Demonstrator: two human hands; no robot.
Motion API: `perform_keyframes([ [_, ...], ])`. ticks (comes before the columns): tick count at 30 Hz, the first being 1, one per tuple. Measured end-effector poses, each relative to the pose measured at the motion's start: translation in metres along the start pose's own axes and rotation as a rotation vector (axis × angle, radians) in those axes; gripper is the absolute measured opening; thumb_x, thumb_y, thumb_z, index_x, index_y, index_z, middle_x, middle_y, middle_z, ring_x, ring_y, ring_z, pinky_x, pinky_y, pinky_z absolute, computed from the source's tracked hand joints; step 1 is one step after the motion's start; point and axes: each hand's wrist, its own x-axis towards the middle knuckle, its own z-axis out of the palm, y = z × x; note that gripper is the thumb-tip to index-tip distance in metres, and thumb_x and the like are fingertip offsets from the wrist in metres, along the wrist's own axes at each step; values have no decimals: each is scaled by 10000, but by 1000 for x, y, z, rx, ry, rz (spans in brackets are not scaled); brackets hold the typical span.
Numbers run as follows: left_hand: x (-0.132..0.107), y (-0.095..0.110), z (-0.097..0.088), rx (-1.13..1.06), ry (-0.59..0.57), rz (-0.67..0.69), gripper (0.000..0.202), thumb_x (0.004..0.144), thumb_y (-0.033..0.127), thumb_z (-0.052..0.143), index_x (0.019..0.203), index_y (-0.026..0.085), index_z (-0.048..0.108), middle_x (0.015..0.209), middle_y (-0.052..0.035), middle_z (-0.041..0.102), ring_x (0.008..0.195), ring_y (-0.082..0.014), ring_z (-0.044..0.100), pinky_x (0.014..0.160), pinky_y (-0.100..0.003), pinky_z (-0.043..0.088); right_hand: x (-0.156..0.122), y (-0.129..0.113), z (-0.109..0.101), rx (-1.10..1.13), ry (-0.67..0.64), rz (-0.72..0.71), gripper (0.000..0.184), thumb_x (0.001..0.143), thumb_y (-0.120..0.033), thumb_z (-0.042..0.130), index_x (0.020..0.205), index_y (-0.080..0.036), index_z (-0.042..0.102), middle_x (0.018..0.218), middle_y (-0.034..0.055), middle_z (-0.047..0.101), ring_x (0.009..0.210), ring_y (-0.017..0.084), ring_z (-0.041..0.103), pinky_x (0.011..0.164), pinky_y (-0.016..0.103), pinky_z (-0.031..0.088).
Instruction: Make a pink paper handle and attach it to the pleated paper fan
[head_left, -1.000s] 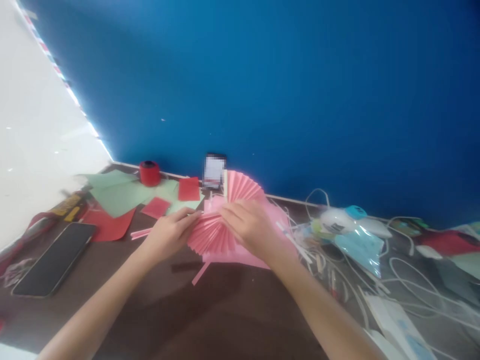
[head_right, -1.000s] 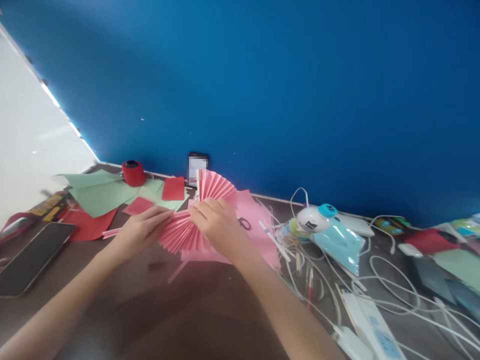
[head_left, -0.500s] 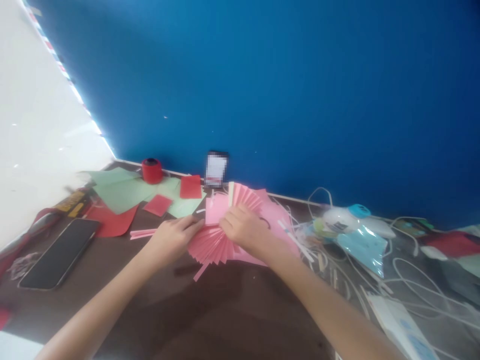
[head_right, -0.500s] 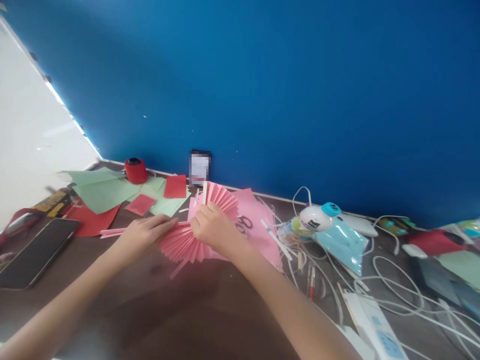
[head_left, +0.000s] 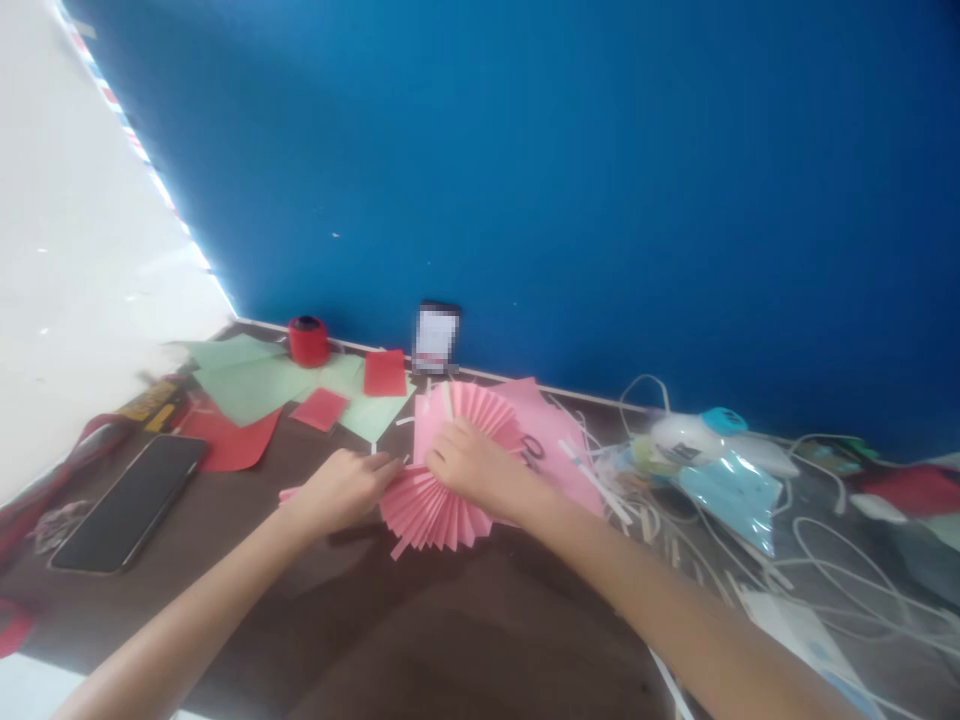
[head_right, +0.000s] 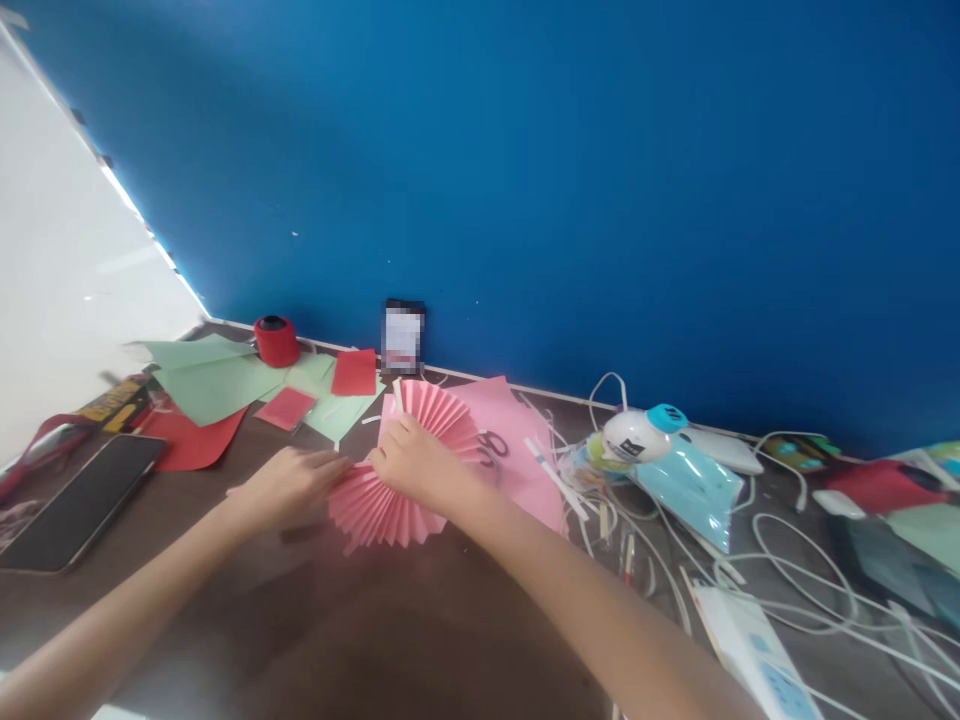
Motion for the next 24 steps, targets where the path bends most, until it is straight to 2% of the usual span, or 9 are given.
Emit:
perform_keyframes([
  [2,-3,1,2,-22,-37,-44,203,798,59,371,767,147,551,635,-26,537,499,-117,480,451,-216,261,3,4,4,41,-7,-27,206,785,14,495,724,-146,609,699,26,613,696,154,518,768,323,400],
  [4,-7,3,4,-42,-71,-133,208,824,87,351,775,145,545,642,-30,536,494,-117,481,451,-221,256,4,12,7,139,-2,13,184,799,-29,504,777,-165,626,775,26,637,768,164,539,797,327,407],
  [6,-10,2,5,-51,-110,-239,219,851,121,331,799,144,542,674,-39,544,509,-122,503,460,-224,273,0,20,8,266,40,138,154,824,-116,506,895,-180,626,920,42,644,889,190,544,833,358,412],
  [9,-14,-3,13,-34,-175,-367,250,881,167,299,833,145,544,729,-54,548,560,-146,552,477,-231,312,-13,23,14,398,106,338,240,862,-180,435,1048,-181,586,1097,89,598,1031,234,510,884,429,393],
  [12,-19,-7,26,3,-238,-449,276,884,191,292,810,142,552,776,-66,541,578,-161,580,478,-238,343,-26,6,27,450,39,463,247,848,-172,437,1038,-148,593,1101,130,583,1024,261,510,884,436,395],
  [15,-21,-7,35,22,-238,-464,263,868,168,309,819,129,565,823,-81,537,592,-159,596,489,-241,380,-32,-22,42,529,-36,521,249,865,-223,434,1050,-140,578,1062,133,573,959,238,541,827,384,431],
  [18,-20,-4,35,50,-243,-404,248,840,101,333,913,112,571,852,-100,547,599,-170,607,486,-250,407,-31,-45,51,636,-61,538,296,857,-252,460,1129,-158,529,1094,122,535,944,213,553,800,342,445],
  [22,-18,3,28,84,-292,-410,318,779,-9,329,973,78,565,871,-126,559,607,-200,619,484,-274,423,-27,-51,63,736,-35,572,384,851,-224,451,1229,-158,455,1214,147,461,1061,221,510,854,343,438],
  [24,-18,11,25,14,-291,-421,271,811,34,338,922,92,579,846,-116,568,596,-192,616,499,-275,427,-27,-47,73,755,-6,593,398,847,-176,421,1243,-145,441,1266,162,425,1159,230,443,908,360,414],
])
